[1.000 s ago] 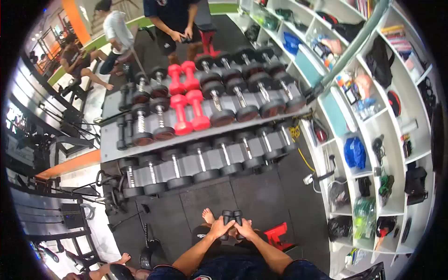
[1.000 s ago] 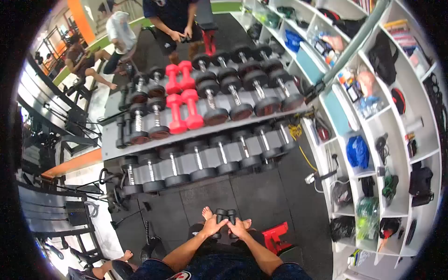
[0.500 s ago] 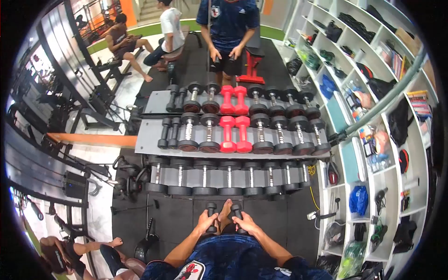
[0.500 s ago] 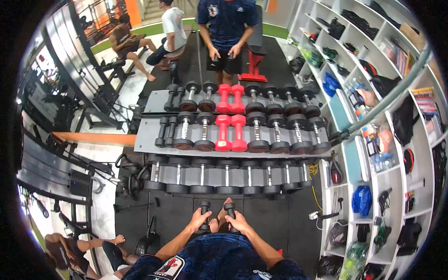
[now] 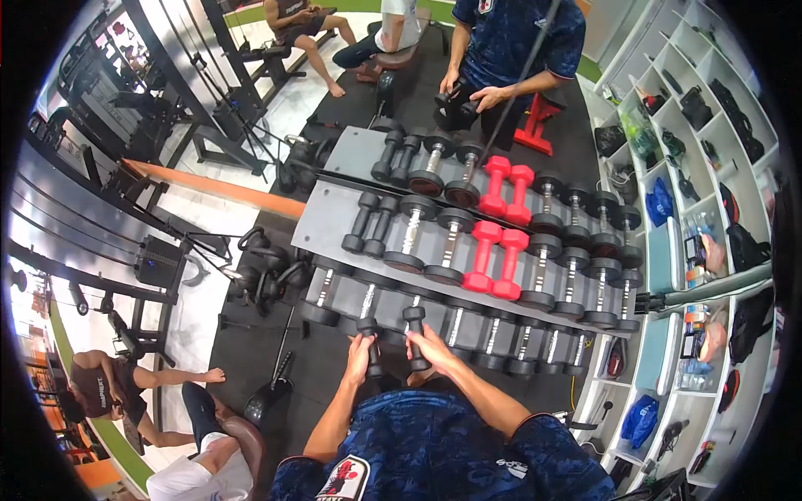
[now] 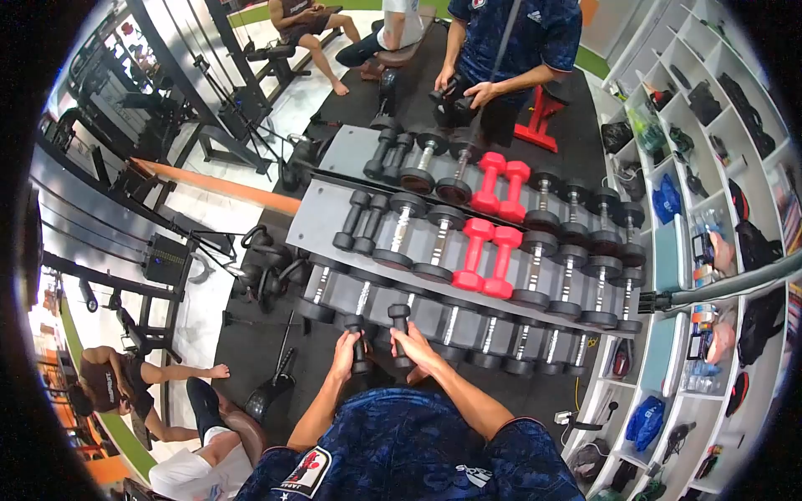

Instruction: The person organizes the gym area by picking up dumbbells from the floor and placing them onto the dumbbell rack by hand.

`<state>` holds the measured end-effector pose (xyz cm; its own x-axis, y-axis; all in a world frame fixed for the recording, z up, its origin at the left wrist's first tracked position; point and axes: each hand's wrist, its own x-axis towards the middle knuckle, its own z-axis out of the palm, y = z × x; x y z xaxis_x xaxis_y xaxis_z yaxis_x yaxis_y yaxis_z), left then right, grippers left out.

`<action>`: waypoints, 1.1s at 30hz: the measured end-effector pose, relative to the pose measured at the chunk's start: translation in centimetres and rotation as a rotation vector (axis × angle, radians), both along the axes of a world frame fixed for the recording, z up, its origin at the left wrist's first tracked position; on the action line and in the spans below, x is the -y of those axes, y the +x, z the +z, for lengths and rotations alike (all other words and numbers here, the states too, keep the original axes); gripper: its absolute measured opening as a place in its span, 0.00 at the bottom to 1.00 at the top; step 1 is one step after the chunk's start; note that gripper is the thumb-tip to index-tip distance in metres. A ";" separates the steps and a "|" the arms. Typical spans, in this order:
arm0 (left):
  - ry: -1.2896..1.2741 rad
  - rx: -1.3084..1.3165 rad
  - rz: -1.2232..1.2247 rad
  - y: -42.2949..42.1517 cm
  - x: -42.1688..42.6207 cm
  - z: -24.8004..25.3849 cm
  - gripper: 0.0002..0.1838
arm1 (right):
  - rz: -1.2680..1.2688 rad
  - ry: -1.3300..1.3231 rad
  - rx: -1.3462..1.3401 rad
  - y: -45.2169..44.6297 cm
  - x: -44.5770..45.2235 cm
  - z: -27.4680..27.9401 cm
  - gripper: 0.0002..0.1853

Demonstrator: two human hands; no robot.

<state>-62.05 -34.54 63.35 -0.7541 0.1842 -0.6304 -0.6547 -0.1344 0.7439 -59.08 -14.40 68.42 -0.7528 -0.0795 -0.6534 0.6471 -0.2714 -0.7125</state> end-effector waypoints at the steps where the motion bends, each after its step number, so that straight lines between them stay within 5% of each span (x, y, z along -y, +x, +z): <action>1: 0.014 0.009 0.043 -1.4 0.7 -0.2 0.11 | -0.047 -0.045 0.032 -1.3 0.8 0.2 0.12; 7: -0.024 -0.030 -0.015 -11.3 5.4 0.8 0.11 | -0.122 -0.078 -0.066 -10.4 5.9 0.0 0.11; 11: -0.020 -0.010 0.018 -16.9 8.2 0.4 0.13 | -0.126 0.217 -0.104 -18.7 9.1 1.2 0.14; 17: -0.091 -0.007 -0.076 -21.8 12.2 -0.5 0.16 | -0.204 0.473 -0.209 -30.7 11.2 -4.7 0.22; 20: -0.181 -0.031 -0.054 -22.2 14.2 -5.4 0.19 | -0.120 0.764 -0.190 -35.3 11.3 -4.8 0.25; 24: -0.157 0.058 -0.099 -23.6 15.4 -4.6 0.23 | 0.015 1.136 -0.184 -38.5 11.4 -8.2 0.26; 27: -0.277 -0.005 -0.104 -24.6 16.2 -7.3 0.22 | -0.002 1.102 0.019 -39.2 11.5 -7.8 0.26; 28: -0.339 -0.161 -0.112 -25.6 15.3 -4.7 0.17 | 0.018 1.134 0.032 -39.3 11.5 -7.8 0.27; 33: -0.497 -0.236 -0.292 -31.0 13.3 -1.7 0.23 | 0.040 1.210 0.085 -39.6 11.7 -6.5 0.27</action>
